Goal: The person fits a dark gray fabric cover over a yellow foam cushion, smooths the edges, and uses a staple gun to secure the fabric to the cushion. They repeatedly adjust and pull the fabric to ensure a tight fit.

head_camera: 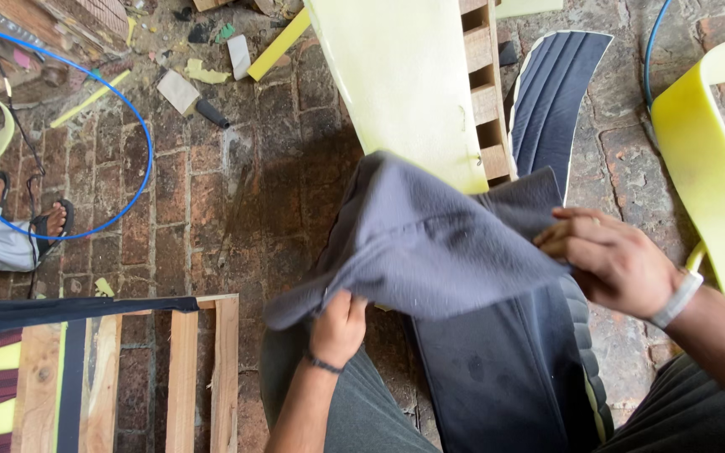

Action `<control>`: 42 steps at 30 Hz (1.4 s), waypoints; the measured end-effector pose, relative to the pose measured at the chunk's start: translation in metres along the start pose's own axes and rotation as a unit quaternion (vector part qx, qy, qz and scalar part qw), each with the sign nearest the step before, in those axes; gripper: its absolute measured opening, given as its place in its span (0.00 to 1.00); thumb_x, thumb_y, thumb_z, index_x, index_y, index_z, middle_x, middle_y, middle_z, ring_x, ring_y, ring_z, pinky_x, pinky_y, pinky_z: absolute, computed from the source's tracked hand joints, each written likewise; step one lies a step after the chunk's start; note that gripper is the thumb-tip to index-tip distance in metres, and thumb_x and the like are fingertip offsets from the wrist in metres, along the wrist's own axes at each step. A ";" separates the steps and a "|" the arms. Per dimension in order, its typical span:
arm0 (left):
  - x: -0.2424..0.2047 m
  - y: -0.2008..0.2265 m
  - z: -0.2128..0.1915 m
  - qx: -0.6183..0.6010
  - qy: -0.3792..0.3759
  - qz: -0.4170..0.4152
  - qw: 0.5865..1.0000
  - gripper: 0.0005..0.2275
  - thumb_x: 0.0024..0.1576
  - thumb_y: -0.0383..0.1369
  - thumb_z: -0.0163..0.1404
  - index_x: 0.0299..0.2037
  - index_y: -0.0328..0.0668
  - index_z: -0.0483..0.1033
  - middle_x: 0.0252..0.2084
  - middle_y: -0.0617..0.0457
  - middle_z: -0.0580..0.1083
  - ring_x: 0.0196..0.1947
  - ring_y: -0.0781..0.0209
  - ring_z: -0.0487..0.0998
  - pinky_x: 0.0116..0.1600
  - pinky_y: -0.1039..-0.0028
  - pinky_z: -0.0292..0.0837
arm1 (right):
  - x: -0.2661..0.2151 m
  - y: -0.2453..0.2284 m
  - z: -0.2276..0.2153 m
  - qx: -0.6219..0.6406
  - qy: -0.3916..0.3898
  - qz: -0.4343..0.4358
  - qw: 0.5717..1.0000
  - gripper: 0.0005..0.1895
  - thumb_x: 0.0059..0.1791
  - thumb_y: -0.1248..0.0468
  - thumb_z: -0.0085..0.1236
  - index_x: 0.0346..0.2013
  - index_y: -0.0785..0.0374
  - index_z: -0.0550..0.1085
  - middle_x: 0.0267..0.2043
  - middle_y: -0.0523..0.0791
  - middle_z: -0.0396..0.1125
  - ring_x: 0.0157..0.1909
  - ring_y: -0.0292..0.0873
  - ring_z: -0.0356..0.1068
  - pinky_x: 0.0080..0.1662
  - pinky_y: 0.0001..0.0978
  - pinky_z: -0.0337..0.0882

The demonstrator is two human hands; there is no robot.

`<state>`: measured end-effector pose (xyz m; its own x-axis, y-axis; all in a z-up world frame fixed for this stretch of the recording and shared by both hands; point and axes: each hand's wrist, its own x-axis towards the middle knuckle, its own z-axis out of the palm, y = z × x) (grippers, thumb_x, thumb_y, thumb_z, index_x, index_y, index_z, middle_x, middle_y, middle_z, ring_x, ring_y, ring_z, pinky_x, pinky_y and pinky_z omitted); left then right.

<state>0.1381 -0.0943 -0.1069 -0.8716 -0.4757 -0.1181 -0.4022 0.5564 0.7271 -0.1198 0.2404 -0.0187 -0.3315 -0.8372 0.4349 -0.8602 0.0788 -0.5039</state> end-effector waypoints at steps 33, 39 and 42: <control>0.259 -0.032 0.022 0.149 0.206 0.166 0.953 0.26 0.64 0.53 0.45 0.64 0.41 0.70 0.65 0.44 0.71 0.67 0.47 0.68 0.72 0.56 0.56 | 0.033 0.091 0.102 -0.092 0.106 0.362 0.922 0.13 0.50 0.62 0.60 0.49 0.54 0.78 0.39 0.53 0.76 0.42 0.56 0.77 0.45 0.44 0.75; 0.277 -0.073 0.052 0.188 0.152 0.146 0.959 0.24 0.66 0.51 0.43 0.62 0.40 0.72 0.63 0.39 0.72 0.65 0.45 0.70 0.70 0.56 0.60 | 0.029 0.098 0.112 -0.057 0.114 0.395 0.910 0.13 0.48 0.60 0.63 0.47 0.57 0.79 0.39 0.53 0.75 0.41 0.56 0.77 0.43 0.44 0.74; 0.273 -0.048 0.036 0.188 0.134 0.103 0.968 0.23 0.66 0.50 0.43 0.58 0.39 0.75 0.59 0.36 0.73 0.62 0.43 0.73 0.68 0.57 0.64 | 0.036 0.096 0.110 -0.037 0.126 0.393 0.910 0.12 0.49 0.59 0.63 0.46 0.58 0.79 0.39 0.52 0.76 0.42 0.54 0.77 0.44 0.42 0.75</control>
<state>-0.0905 -0.2263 -0.1984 -0.8609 -0.4596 0.2184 -0.3453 0.8429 0.4128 -0.1716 0.1581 -0.1338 -0.9257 -0.3576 0.1236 -0.3401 0.6431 -0.6861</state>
